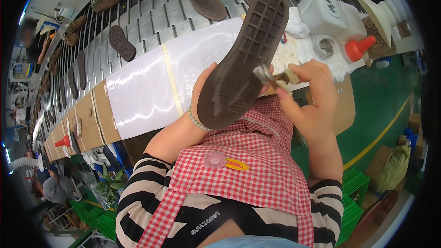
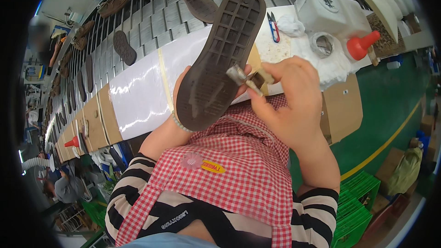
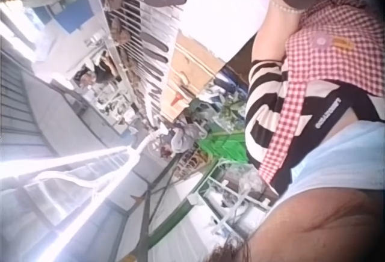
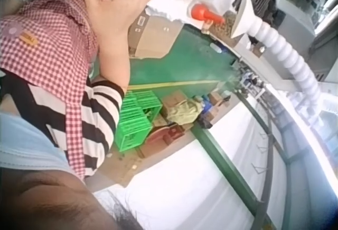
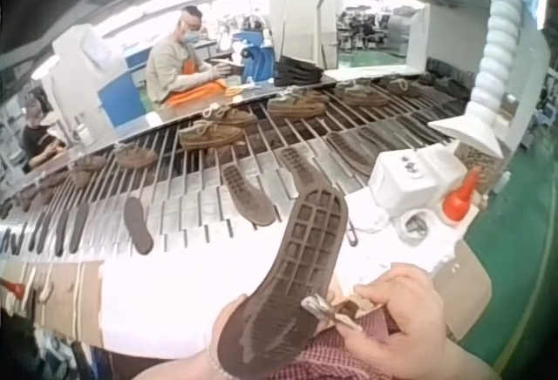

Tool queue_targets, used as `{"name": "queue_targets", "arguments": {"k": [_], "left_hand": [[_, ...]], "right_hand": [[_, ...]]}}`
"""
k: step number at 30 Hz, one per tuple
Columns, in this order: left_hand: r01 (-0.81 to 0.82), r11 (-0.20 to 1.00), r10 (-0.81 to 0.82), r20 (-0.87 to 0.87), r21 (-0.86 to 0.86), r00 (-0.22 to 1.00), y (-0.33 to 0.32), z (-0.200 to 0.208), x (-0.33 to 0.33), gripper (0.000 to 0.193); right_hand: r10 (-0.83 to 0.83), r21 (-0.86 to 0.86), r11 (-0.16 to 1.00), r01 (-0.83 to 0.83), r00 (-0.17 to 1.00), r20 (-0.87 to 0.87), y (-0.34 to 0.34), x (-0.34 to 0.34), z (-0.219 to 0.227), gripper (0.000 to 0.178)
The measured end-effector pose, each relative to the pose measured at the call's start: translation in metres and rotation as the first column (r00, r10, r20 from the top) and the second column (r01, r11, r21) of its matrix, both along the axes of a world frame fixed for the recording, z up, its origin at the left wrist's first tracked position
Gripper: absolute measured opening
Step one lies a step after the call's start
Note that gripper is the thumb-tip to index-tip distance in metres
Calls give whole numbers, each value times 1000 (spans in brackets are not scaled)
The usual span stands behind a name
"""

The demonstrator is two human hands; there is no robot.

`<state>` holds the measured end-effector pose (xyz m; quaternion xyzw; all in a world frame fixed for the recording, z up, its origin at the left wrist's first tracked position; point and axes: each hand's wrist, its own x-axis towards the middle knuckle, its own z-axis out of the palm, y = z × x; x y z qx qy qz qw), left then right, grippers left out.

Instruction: Applying adhesive to the bottom of shoe soles using a brush at a manufacturing station.

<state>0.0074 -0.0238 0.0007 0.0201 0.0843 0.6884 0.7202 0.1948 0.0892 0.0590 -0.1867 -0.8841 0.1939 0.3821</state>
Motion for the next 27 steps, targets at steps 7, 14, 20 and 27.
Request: {"name": "queue_targets", "arguments": {"k": [7,14,20,27], "left_hand": [[105,993,-72,-408,59,910,-5,-31,-13,72],[14,1000,-15,89,6,996,-4,4,4,72],[59,947,-58,-11,315,998,1,-10,0,58],[-28,980,19,52,197,998,0,-16,7,45]], "right_hand": [[-19,13,1000,19,999,-28,4,1,4,45],[-177,16,984,178,982,-69,11,-5,15,44],[229,68,970,-231,972,44,-23,-20,10,46],[116,64,991,-115,993,-15,-17,-37,-3,43]]}}
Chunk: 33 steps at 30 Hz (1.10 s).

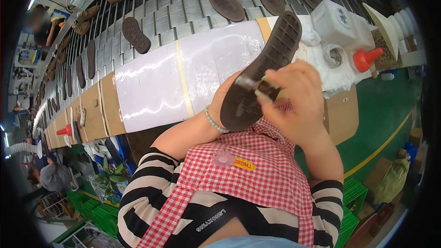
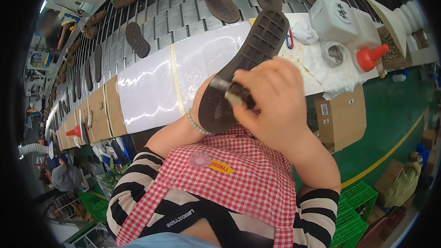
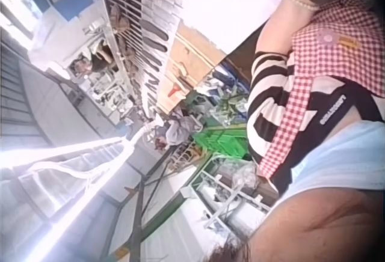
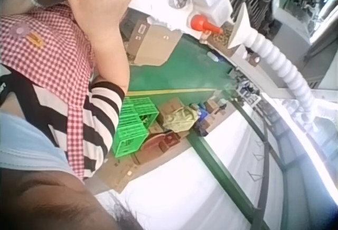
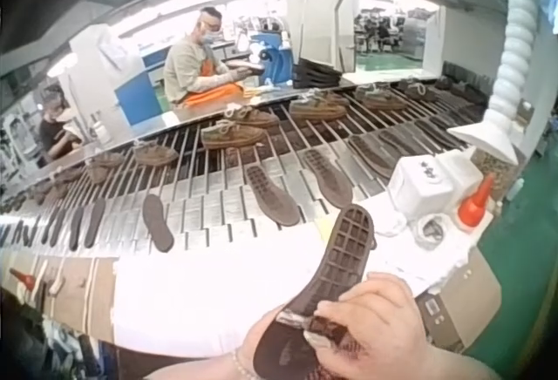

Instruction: Applying adhesive to the bottom of shoe soles using a brush at a manufacturing station.

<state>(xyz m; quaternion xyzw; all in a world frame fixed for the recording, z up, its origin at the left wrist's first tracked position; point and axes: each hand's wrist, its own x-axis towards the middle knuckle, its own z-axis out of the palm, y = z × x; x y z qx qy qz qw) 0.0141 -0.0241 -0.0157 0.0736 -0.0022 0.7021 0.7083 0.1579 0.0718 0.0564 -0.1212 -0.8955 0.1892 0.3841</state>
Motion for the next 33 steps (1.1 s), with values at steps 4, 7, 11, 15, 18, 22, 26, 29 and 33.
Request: {"name": "queue_targets", "arguments": {"k": [4,7,11,15,18,22,26,29,33], "left_hand": [[58,996,-57,-8,61,998,6,-4,0,48],[18,1000,-20,-79,-22,997,0,7,2,48],[-29,978,-51,-369,-208,928,-1,24,4,45],[-67,993,0,-562,-99,827,-3,13,3,45],[-5,990,-63,-482,-138,874,0,16,-1,48],[83,981,-144,-371,-174,917,-1,20,-10,52],[103,983,-128,-166,-149,978,3,21,-13,61],[-75,993,54,-210,-95,976,2,6,-23,69],[-425,904,326,-575,-43,750,5,-1,-40,68]], "right_hand": [[65,11,998,-65,997,31,11,8,8,48],[64,55,996,-68,995,80,10,8,7,49],[-45,102,994,41,998,39,23,9,6,49],[1,145,989,-8,999,47,27,10,12,48],[15,150,988,-28,996,86,32,11,14,46],[-52,190,981,35,995,83,54,12,18,50],[-94,38,995,95,995,-27,65,6,19,48],[-158,-2,987,158,985,-74,53,6,21,50],[-113,-8,994,112,993,-34,48,13,13,51]]}}
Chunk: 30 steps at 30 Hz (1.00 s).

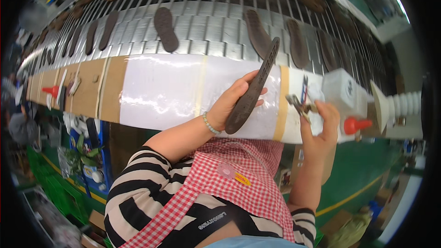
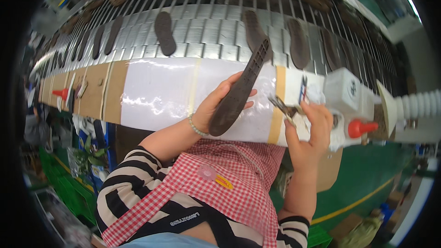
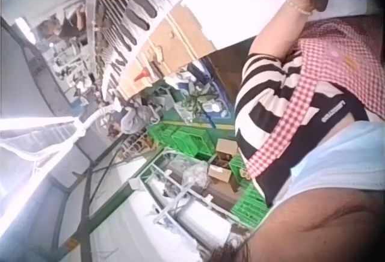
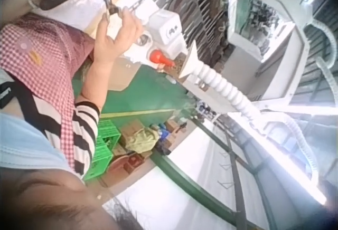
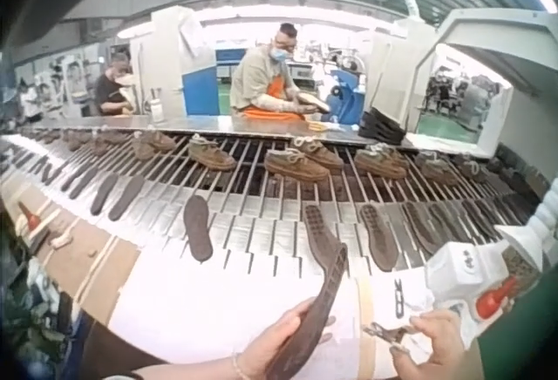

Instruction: Applying adhesive to the bottom of shoe soles using a brush at a manufacturing station.

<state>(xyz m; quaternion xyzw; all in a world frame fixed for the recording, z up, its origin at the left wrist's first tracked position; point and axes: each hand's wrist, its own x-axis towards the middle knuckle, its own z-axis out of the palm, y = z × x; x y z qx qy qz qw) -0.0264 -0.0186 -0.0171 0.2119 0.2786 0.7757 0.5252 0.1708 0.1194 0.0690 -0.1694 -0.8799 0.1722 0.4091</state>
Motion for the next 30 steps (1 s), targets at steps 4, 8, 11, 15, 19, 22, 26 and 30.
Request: {"name": "queue_targets", "arguments": {"k": [4,8,11,15,19,22,26,30], "left_hand": [[-15,990,-42,400,139,916,-1,-9,-36,62],[-62,982,-41,527,177,849,11,-51,-103,58],[-73,973,-47,494,221,868,33,-90,-168,49],[-801,481,673,-435,-356,598,41,-99,-240,26],[-985,-23,-298,-939,-170,169,11,-69,-250,77],[-947,-70,-590,-753,-313,292,-5,-73,-253,88],[-952,174,-642,-762,-251,83,-5,-83,-283,45],[-985,153,-295,-955,-85,36,-68,-124,-365,47]], "right_hand": [[-8,-55,998,12,998,67,-6,10,-6,52],[-32,-125,991,48,992,125,-15,18,-8,50],[-10,-101,995,24,990,138,-15,23,-8,49],[-6,-25,1000,10,989,147,-10,31,-6,47],[-196,-93,971,219,958,208,1,62,-8,47],[-303,119,953,280,912,278,26,90,-3,45],[-507,288,856,429,808,300,57,118,10,43],[-594,451,776,442,751,286,97,133,12,43]]}}
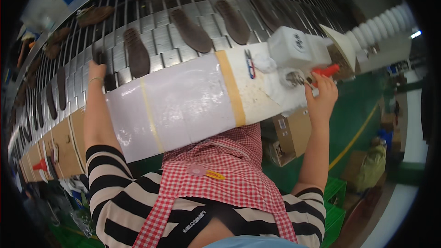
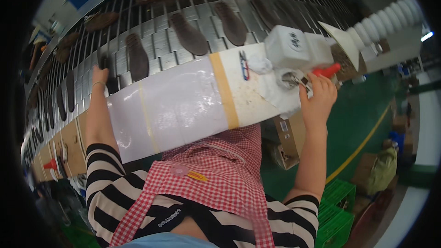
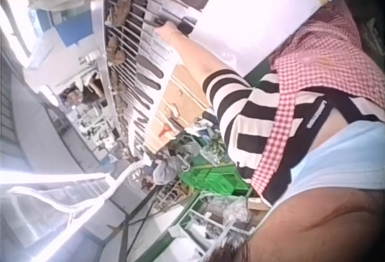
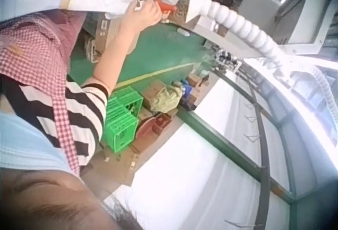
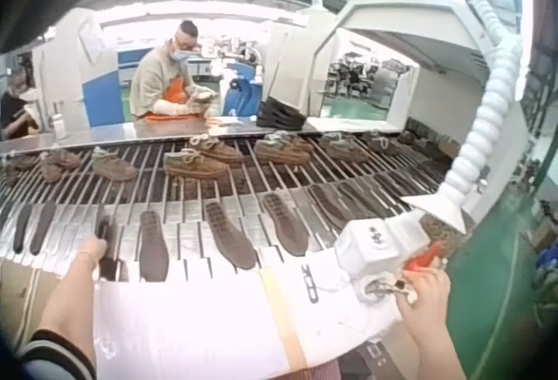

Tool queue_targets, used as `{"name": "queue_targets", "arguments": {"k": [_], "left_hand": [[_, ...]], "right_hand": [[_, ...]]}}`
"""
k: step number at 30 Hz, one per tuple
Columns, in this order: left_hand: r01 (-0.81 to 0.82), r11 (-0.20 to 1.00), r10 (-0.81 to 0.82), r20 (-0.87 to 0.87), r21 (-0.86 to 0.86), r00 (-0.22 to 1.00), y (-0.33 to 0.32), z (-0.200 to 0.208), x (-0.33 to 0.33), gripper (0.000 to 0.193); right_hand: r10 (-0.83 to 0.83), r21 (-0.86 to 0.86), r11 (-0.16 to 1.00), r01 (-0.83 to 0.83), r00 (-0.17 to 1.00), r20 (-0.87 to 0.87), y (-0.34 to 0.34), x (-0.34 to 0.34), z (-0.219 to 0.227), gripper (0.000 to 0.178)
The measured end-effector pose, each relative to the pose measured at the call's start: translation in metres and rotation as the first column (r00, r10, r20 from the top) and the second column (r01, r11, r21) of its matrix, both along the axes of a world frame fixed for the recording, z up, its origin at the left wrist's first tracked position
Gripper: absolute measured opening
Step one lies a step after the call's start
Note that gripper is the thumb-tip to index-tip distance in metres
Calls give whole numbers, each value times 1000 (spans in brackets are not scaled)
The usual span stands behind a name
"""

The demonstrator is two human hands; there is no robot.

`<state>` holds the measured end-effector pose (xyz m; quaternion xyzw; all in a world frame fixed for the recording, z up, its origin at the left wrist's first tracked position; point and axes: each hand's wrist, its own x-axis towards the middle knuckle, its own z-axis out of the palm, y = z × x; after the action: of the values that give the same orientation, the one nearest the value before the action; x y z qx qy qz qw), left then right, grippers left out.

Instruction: Applying adhesive to the bottom of shoe soles using a brush at a manufacturing station.

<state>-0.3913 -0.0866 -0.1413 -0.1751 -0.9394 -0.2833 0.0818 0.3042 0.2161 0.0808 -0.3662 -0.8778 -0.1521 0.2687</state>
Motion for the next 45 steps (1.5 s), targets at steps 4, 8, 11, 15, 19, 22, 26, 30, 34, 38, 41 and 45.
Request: {"name": "queue_targets", "arguments": {"k": [4,8,11,15,19,22,26,30,34,38,41,45], "left_hand": [[-443,284,-575,520,851,631,-17,18,-18,42],[-381,-169,-973,-93,909,210,32,72,101,57],[-252,-125,-914,-13,960,406,26,124,184,64],[-523,-117,-991,-137,844,0,27,135,243,67],[-648,126,-983,7,751,-182,31,109,286,76],[-758,243,-919,-106,606,-379,44,87,314,69],[-792,312,-929,-7,525,-370,60,105,360,64],[-739,391,-902,67,548,-427,61,109,380,60],[-711,421,-866,18,564,-499,58,117,395,53],[-629,465,-847,107,623,-521,51,132,403,52],[-592,500,-834,166,632,-527,49,136,409,52],[-577,491,-834,160,653,-529,46,133,414,54]], "right_hand": [[-33,-8,999,33,999,-31,29,3,-31,39],[-93,-47,994,95,995,35,35,12,-53,38],[-41,-58,997,43,999,35,35,-9,-60,38],[59,-66,996,-54,995,84,37,-27,-65,36],[120,-102,988,-116,992,31,41,-27,-61,35],[2,-188,982,-6,1000,-21,38,-9,-55,34],[-174,-467,874,132,984,-49,26,14,-46,41],[-126,-618,624,-478,719,-684,-16,-14,-25,42],[210,-454,702,-548,769,-604,-84,-76,3,44],[528,-296,710,-639,761,-377,-101,-102,9,50],[592,-216,717,-663,742,-315,-101,-112,3,49],[617,-166,719,-675,730,-295,-102,-118,-2,48]]}}
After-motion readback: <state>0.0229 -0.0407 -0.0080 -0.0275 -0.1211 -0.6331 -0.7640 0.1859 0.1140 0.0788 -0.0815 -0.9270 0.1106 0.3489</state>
